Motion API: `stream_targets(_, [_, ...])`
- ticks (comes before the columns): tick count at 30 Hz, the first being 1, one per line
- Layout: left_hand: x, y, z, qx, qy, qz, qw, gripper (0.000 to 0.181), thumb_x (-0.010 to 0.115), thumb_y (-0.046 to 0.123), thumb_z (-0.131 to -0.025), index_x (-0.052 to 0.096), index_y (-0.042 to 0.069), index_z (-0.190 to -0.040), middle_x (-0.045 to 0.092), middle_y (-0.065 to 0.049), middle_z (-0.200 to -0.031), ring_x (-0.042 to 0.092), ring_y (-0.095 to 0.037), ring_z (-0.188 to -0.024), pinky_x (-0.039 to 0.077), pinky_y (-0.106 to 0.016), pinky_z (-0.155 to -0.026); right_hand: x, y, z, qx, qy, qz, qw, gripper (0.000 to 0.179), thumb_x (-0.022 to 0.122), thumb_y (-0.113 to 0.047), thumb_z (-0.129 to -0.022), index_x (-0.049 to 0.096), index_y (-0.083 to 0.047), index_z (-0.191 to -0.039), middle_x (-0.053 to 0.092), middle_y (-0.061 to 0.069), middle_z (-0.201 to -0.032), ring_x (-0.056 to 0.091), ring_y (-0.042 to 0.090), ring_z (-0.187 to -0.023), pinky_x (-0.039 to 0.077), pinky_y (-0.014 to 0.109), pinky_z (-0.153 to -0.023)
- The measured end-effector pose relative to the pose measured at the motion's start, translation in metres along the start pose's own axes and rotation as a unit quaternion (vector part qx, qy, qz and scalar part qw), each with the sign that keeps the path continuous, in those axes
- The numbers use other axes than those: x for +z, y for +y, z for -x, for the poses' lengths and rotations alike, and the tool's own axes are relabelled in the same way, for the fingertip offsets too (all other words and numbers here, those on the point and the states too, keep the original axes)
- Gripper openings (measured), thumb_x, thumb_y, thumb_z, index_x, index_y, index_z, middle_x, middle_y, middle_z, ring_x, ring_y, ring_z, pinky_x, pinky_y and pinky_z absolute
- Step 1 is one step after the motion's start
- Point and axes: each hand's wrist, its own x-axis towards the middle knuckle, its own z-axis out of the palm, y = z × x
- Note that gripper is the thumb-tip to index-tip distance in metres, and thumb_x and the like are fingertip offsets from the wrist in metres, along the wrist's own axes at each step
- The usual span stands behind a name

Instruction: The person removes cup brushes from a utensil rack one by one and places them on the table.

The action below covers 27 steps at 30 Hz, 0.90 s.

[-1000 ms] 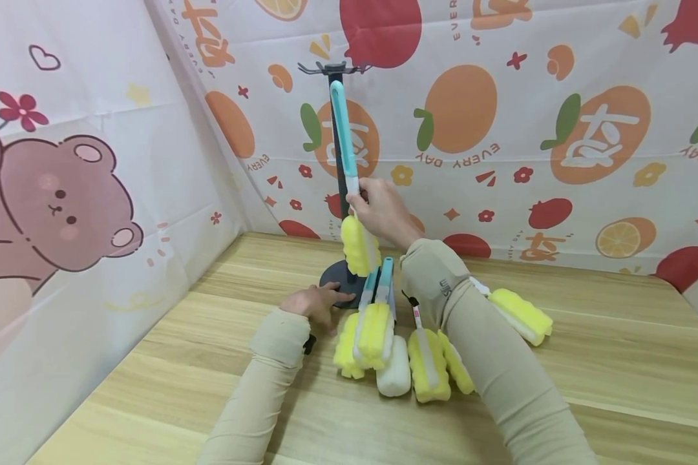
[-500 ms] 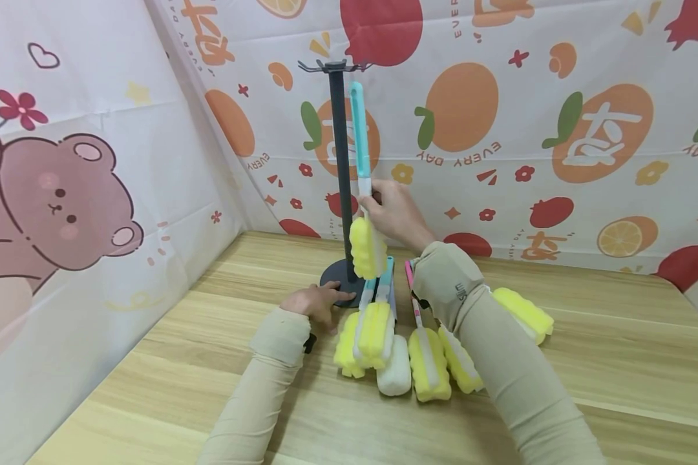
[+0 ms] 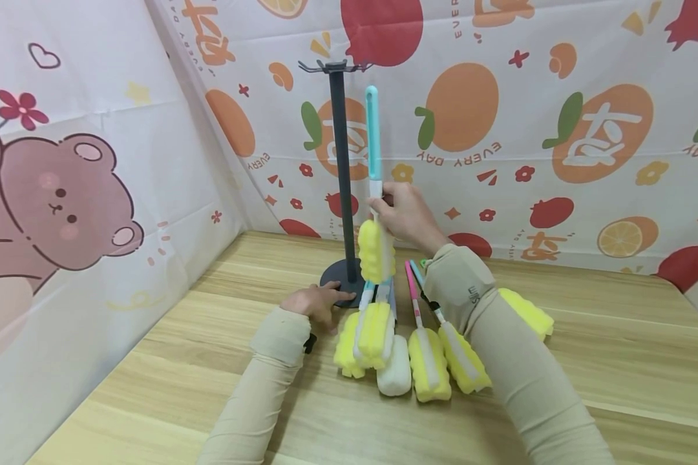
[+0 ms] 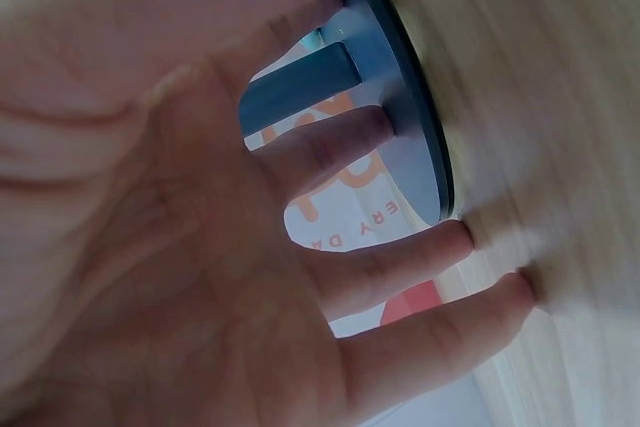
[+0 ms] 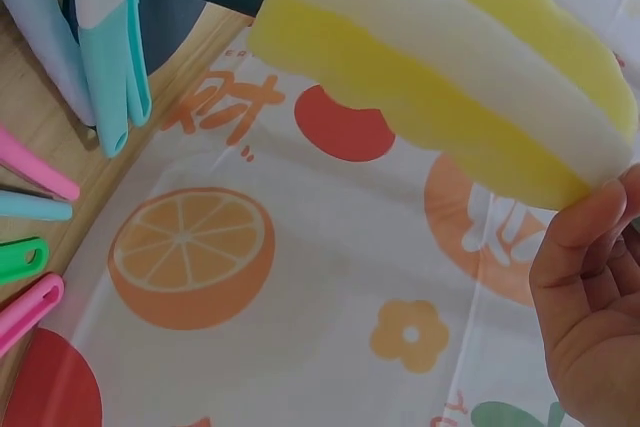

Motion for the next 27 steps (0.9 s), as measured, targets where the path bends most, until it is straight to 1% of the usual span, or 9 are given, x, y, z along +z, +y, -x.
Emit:
stream_targets(5, [0.001, 0.000, 0.000, -0.007, 0.004, 0.008, 0.9999, 0.083, 0.084, 0.017, -0.086, 0.043, 0.038, -0.155, 0.022, -0.003, -0.167, 0.023, -0.043, -0.149, 0.047, -0.049, -0.098, -0.002, 0.002, 0.001, 0.002, -0.004, 0.000, 1.0000, 0.024, 0.058, -0.014, -0.105, 0.064, 0.007, -0.115, 0.064, 0.018, -0.093, 0.050, 0.023, -0.063, 0.046, 0.026, -0.053])
stream_targets(12, [0.001, 0.000, 0.000, -0.011, 0.004, 0.000, 0.9999, 0.083, 0.084, 0.019, -0.085, 0.043, 0.039, -0.155, 0.023, -0.002, -0.167, 0.025, -0.042, -0.148, 0.048, -0.049, -0.097, -0.007, 0.007, 0.004, 0.013, -0.011, -0.024, 0.9996, 0.027, 0.058, -0.015, -0.105, 0.063, 0.008, -0.117, 0.063, 0.017, -0.091, 0.049, 0.020, -0.061, 0.047, 0.026, -0.055])
stream_targets(19, [0.001, 0.000, -0.001, -0.006, 0.003, 0.001, 1.0000, 0.084, 0.084, 0.018, -0.085, 0.043, 0.038, -0.155, 0.022, -0.004, -0.167, 0.025, -0.043, -0.148, 0.047, -0.050, -0.099, -0.009, 0.010, 0.006, 0.008, -0.012, -0.019, 0.9997, 0.020, 0.060, -0.012, -0.104, 0.065, 0.006, -0.111, 0.060, 0.016, -0.085, 0.049, 0.021, -0.059, 0.049, 0.026, -0.055])
stream_targets(22, [0.001, 0.000, 0.000, -0.008, 0.004, 0.001, 1.0000, 0.084, 0.084, 0.018, -0.085, 0.043, 0.038, -0.155, 0.023, -0.003, -0.167, 0.025, -0.042, -0.148, 0.047, -0.050, -0.098, -0.009, 0.011, 0.007, 0.008, -0.016, -0.020, 0.9996, 0.020, 0.060, -0.012, -0.104, 0.064, 0.007, -0.110, 0.061, 0.016, -0.087, 0.050, 0.021, -0.060, 0.050, 0.026, -0.056])
stream_targets(27, [0.001, 0.001, -0.001, -0.014, 0.007, -0.003, 0.9999, 0.083, 0.084, 0.020, -0.085, 0.044, 0.040, -0.154, 0.024, -0.002, -0.166, 0.028, -0.041, -0.147, 0.048, -0.049, -0.096, -0.011, 0.013, 0.010, 0.023, -0.018, -0.021, 0.9994, 0.023, 0.061, -0.015, -0.104, 0.065, 0.007, -0.113, 0.062, 0.016, -0.089, 0.051, 0.021, -0.062, 0.051, 0.027, -0.057])
